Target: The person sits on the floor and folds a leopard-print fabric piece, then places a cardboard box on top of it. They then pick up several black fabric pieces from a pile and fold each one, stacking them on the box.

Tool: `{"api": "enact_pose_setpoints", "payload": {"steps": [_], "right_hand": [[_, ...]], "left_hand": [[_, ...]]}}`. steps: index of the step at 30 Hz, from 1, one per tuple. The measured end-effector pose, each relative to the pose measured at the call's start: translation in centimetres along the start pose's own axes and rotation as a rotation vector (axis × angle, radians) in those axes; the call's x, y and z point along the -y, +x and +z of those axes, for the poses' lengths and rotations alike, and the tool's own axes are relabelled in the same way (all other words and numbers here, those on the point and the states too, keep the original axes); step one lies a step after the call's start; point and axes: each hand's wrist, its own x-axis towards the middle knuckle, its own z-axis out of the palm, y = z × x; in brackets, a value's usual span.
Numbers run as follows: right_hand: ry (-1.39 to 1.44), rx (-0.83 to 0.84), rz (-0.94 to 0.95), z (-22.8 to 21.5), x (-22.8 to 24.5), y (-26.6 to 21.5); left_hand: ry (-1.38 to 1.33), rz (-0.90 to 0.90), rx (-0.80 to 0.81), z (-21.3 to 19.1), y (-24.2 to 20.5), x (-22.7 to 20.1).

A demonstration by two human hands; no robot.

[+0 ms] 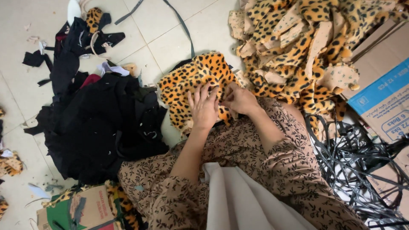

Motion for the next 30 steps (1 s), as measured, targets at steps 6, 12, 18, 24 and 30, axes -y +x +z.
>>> {"api": "enact_pose_setpoints", "payload": {"steps": [6, 12, 18, 24, 30], "right_hand": [[0.043, -0.078, 0.009, 0.8, -0.7, 0.4], [-0.055, -0.527, -0.301, 2.5, -2.4, 1.8], [-0.262, -0.436, -0.291, 2.6, -1.3, 1.2], [-0.084, -0.347, -0.197, 2.7, -2.0, 2.2], [0.461, -0.816, -0.278, 2.3, -3.4, 3.9]], "left_hand": [[0.005, -0.013, 0.02, -1.7, -0.1, -1.2], [0.052, -0.006, 0.234, -0.9, 0.5, 0.3], [0.166, 0.0, 0.181, 0.4, -0.1, 1.2], [0.131, 0.051, -0.127, 1.7, 0.4, 1.7], [-0.168, 0.165, -0.376, 2.6, 7.7, -4.2]]}}
